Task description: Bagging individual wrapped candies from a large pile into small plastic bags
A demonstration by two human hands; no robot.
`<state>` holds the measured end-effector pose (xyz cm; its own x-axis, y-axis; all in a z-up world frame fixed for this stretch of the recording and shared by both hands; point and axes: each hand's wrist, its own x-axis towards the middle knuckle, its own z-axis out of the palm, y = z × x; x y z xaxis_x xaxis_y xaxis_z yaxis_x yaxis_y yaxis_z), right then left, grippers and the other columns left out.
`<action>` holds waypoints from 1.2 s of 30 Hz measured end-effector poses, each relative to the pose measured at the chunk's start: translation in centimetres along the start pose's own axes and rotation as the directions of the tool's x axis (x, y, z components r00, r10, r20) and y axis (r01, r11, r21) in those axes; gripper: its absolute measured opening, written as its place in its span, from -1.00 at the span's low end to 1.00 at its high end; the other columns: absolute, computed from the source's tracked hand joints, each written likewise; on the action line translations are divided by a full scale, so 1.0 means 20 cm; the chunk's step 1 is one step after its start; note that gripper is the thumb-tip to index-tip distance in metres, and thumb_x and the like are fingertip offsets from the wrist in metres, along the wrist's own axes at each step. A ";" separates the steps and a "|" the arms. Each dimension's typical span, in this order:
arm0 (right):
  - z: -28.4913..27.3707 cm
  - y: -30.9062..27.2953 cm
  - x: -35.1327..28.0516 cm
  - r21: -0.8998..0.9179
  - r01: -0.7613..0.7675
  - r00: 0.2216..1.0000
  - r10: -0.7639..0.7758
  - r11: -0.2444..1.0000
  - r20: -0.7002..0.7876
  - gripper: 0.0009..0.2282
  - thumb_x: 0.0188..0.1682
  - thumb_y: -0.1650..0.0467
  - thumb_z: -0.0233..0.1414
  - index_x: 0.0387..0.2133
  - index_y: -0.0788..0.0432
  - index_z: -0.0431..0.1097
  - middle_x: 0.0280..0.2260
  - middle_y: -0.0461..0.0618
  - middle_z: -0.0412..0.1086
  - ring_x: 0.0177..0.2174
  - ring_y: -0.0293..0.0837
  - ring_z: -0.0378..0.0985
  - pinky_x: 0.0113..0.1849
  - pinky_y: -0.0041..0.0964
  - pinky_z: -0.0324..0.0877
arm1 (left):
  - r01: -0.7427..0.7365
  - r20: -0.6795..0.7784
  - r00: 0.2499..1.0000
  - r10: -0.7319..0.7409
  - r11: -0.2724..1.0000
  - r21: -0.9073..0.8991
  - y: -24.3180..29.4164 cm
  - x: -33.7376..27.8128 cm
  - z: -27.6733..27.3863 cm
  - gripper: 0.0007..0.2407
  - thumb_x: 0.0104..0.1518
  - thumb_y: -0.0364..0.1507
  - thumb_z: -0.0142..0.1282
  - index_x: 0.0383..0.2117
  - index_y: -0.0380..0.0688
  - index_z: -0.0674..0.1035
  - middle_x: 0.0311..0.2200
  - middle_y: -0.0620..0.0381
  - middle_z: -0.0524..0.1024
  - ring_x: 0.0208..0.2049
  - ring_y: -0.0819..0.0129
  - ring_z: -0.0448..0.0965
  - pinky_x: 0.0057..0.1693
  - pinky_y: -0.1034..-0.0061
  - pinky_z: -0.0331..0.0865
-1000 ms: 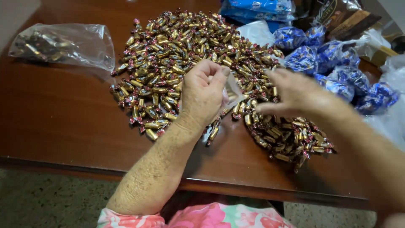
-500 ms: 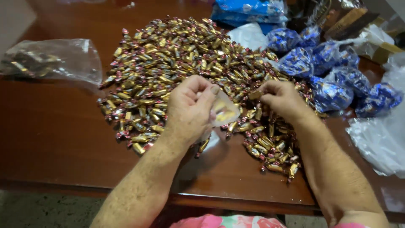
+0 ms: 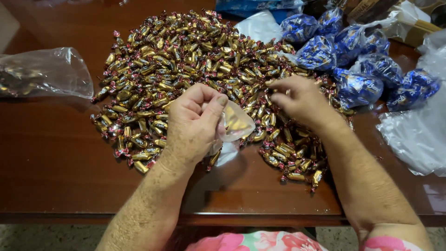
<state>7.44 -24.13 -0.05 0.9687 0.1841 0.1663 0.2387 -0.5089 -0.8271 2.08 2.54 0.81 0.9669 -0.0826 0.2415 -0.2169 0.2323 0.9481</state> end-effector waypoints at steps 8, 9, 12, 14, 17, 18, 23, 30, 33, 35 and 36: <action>0.04 -0.07 -0.03 -0.706 -0.041 0.965 0.211 0.707 0.155 -0.76 0.04 0.46 0.11 -0.03 0.24 0.48 -0.21 0.23 0.45 -0.19 0.16 0.63 -0.12 0.02 0.57 | 0.003 -0.003 1.000 -0.003 1.000 -0.022 -0.01 -0.01 0.02 -0.90 0.28 -0.50 0.08 -0.36 -0.28 0.56 -0.82 -0.05 0.44 -0.84 0.48 0.36 -0.74 0.67 0.23; 0.04 0.00 -0.03 -0.705 -0.040 0.965 0.209 0.708 0.155 -0.76 0.04 0.46 0.11 -0.03 0.24 0.48 -0.21 0.23 0.45 -0.19 0.16 0.63 -0.12 0.02 0.57 | 0.002 -0.003 1.000 -0.002 1.000 -0.021 0.00 -0.01 0.02 -0.90 0.28 -0.50 0.08 -0.36 -0.28 0.56 -0.82 -0.05 0.44 -0.84 0.48 0.36 -0.74 0.67 0.23; 0.02 0.18 -0.02 -0.636 0.061 0.998 -0.032 0.769 0.057 -0.83 0.09 0.37 0.07 -0.28 0.28 0.49 -0.39 0.34 0.47 -0.27 0.33 0.59 -0.19 0.21 0.46 | 0.014 -0.010 1.000 -0.014 0.999 -0.036 -0.01 -0.01 0.02 -0.90 0.29 -0.52 0.07 -0.37 -0.29 0.55 -0.83 -0.05 0.43 -0.86 0.47 0.32 -0.75 0.67 0.20; 0.00 0.26 0.01 -0.239 -0.078 0.976 0.025 0.968 -0.218 -0.79 0.16 0.31 -0.08 -0.25 0.15 0.49 -0.43 0.17 0.46 -0.30 0.08 0.56 -0.20 0.01 0.41 | -0.007 -0.007 1.000 0.006 0.999 -0.049 -0.02 -0.01 0.02 -0.90 0.29 -0.51 0.07 -0.38 -0.28 0.55 -0.82 -0.05 0.43 -0.87 0.47 0.32 -0.76 0.67 0.20; 0.03 0.04 -0.01 0.479 -0.183 0.948 0.284 0.859 -0.146 -0.67 0.23 0.22 -0.09 -0.48 0.14 0.27 -0.66 -0.02 0.09 -0.75 -0.18 0.18 -0.76 -0.38 0.06 | -0.017 0.006 1.000 0.018 0.999 -0.036 0.00 -0.01 0.03 -0.89 0.28 -0.50 0.08 -0.39 -0.28 0.56 -0.82 -0.02 0.44 -0.85 0.50 0.34 -0.75 0.69 0.23; 0.04 0.05 0.00 0.477 -0.184 0.949 0.282 0.860 -0.142 -0.67 0.23 0.22 -0.09 -0.48 0.14 0.27 -0.66 -0.02 0.09 -0.75 -0.18 0.18 -0.76 -0.38 0.06 | -0.018 0.000 1.000 0.018 0.999 -0.037 -0.02 -0.01 0.03 -0.89 0.28 -0.50 0.08 -0.39 -0.28 0.56 -0.82 -0.02 0.44 -0.85 0.50 0.34 -0.75 0.69 0.23; 0.11 -0.08 0.00 -0.676 0.044 0.998 0.002 0.735 0.067 -0.79 0.09 0.37 0.10 -0.06 0.19 0.50 -0.39 0.17 0.56 -0.32 0.10 0.65 -0.23 -0.01 0.51 | -0.074 0.043 0.997 0.071 0.996 0.056 0.00 -0.01 0.03 -0.89 0.27 -0.51 0.09 -0.40 -0.28 0.59 -0.85 0.03 0.45 -0.83 0.53 0.34 -0.72 0.70 0.24; 0.06 0.10 0.02 -0.509 -0.037 0.999 0.052 0.860 0.014 -0.80 0.04 0.29 0.06 -0.22 0.12 0.55 -0.27 0.25 0.55 -0.14 0.27 0.57 -0.09 0.19 0.43 | -0.013 0.026 1.000 0.014 0.999 -0.042 0.01 -0.01 0.06 -0.90 0.26 -0.51 0.09 -0.36 -0.30 0.59 -0.85 0.02 0.44 -0.82 0.56 0.32 -0.70 0.73 0.24; 0.08 -0.08 -0.02 0.291 -0.003 0.919 0.118 0.957 -0.375 -0.93 0.17 0.40 0.11 -0.30 0.11 0.41 -0.59 -0.11 0.22 -0.61 -0.27 0.33 -0.59 -0.43 0.28 | 0.013 -0.025 1.000 -0.019 0.981 -0.194 0.03 -0.03 0.07 -0.91 0.23 -0.53 0.08 -0.34 -0.34 0.59 -0.87 0.03 0.39 -0.84 0.52 0.33 -0.70 0.74 0.22; 0.07 -0.27 -0.04 0.718 0.047 0.920 0.249 0.695 -0.301 -0.92 0.24 0.41 -0.08 -0.25 0.08 0.17 -0.54 -0.14 0.14 -0.60 -0.36 0.22 -0.67 -0.54 0.12 | 0.107 -0.014 0.994 -0.106 0.992 0.071 0.08 -0.03 0.06 -0.90 0.23 -0.46 0.13 -0.43 -0.17 0.59 -0.66 0.22 0.51 -0.67 0.52 0.51 -0.55 0.59 0.42; 0.10 -0.37 -0.01 0.718 0.054 0.927 0.233 0.694 -0.295 -0.92 0.24 0.41 -0.08 -0.25 0.08 0.17 -0.54 -0.14 0.14 -0.60 -0.36 0.22 -0.67 -0.54 0.12 | 0.094 -0.027 0.995 -0.092 0.993 0.074 0.13 -0.01 0.05 -0.90 0.23 -0.46 0.13 -0.43 -0.17 0.59 -0.66 0.22 0.51 -0.67 0.52 0.51 -0.55 0.59 0.42</action>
<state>5.30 -18.66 4.93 0.9733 -0.1959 0.1198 0.1695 0.2607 -0.9504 1.24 2.21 3.47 0.9860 -0.0776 0.1474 -0.1345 0.1512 0.9793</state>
